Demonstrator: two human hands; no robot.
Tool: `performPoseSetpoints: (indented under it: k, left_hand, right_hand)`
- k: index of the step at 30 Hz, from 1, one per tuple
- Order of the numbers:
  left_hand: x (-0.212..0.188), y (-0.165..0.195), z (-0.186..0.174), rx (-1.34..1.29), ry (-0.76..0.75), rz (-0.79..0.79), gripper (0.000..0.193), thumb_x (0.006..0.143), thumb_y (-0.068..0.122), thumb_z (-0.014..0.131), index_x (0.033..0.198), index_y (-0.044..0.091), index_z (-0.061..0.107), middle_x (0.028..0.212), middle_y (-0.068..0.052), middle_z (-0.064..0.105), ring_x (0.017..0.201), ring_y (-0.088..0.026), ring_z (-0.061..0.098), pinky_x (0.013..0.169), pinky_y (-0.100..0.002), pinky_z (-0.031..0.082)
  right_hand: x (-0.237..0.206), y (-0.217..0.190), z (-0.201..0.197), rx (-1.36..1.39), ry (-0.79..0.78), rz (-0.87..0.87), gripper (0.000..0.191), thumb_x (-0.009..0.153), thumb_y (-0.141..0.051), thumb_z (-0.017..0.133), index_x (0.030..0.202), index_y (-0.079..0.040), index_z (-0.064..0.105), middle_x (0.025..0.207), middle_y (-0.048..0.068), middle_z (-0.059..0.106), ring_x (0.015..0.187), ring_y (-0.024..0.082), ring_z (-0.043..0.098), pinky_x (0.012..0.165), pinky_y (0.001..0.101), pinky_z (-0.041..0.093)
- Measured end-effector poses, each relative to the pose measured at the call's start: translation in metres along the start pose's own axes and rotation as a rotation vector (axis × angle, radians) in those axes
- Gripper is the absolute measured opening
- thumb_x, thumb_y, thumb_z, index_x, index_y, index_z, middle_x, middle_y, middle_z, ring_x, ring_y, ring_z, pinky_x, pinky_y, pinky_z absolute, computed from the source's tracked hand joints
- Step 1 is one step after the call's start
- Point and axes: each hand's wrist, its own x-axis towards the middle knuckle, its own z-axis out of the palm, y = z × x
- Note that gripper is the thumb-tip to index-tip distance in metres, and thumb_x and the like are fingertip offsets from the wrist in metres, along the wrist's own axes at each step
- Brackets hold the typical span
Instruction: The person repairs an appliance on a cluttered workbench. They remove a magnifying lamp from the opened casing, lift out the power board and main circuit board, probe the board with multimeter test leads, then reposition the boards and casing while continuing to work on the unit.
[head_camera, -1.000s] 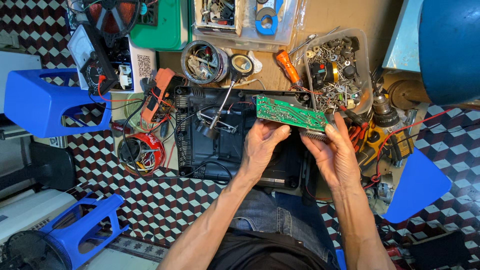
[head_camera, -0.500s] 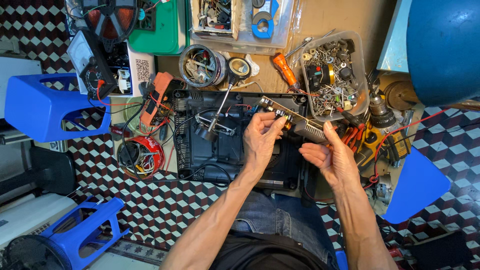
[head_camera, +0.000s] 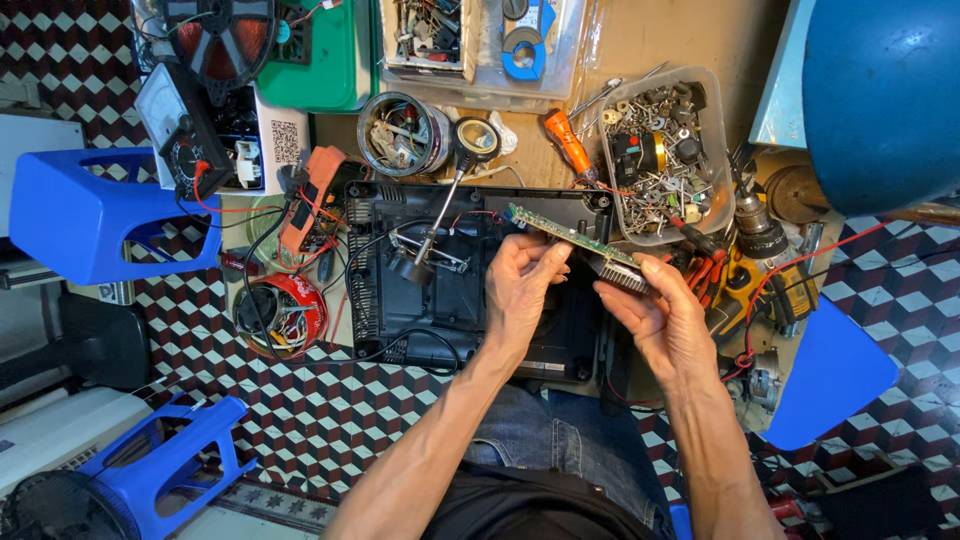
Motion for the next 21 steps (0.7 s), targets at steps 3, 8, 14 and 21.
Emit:
performPoseSetpoints:
  k: [3,8,14,21]
  left_hand:
    - [-0.005,-0.002,-0.006,-0.129,-0.055,-0.048,0.033,0.093,0.019,0.074,0.117,0.000,0.064,0.101,-0.007,0.073,0.086,-0.012,0.068,0.080,-0.028,0.056]
    - [-0.006,-0.010,-0.017,-0.221,-0.105,-0.130,0.028,0.096,0.014,0.072,0.120,0.001,0.065,0.106,-0.005,0.070,0.091,-0.012,0.063,0.087,-0.030,0.052]
    - [-0.012,-0.023,-0.033,-0.368,-0.201,-0.232,0.031,0.094,0.009,0.068,0.123,0.001,0.060,0.115,-0.006,0.070,0.106,-0.015,0.067,0.102,-0.033,0.053]
    - [-0.003,-0.039,-0.037,-0.429,-0.078,-0.308,0.027,0.094,0.009,0.070,0.117,-0.001,0.060,0.111,-0.011,0.070,0.102,-0.020,0.069,0.099,-0.038,0.057]
  right_hand:
    - [-0.008,-0.001,0.004,-0.058,-0.061,-0.099,0.046,0.095,-0.016,0.065,0.138,-0.005,0.056,0.129,0.015,0.065,0.116,0.031,0.066,0.096,0.0428,0.057]
    - [-0.011,0.003,0.007,-0.095,-0.137,-0.169,0.064,0.091,-0.008,0.063,0.153,-0.011,0.042,0.137,0.011,0.060,0.127,0.028,0.058,0.109,0.0506,0.047]
    - [-0.003,0.015,-0.004,-0.069,-0.219,-0.210,0.069,0.092,0.000,0.061,0.156,-0.013,0.039,0.141,0.009,0.059,0.132,0.024,0.057,0.116,0.0501,0.043]
    - [0.014,0.037,-0.013,-0.045,-0.300,-0.247,0.070,0.092,0.003,0.064,0.156,-0.012,0.041,0.147,0.009,0.056,0.136,0.023,0.055,0.120,0.0455,0.040]
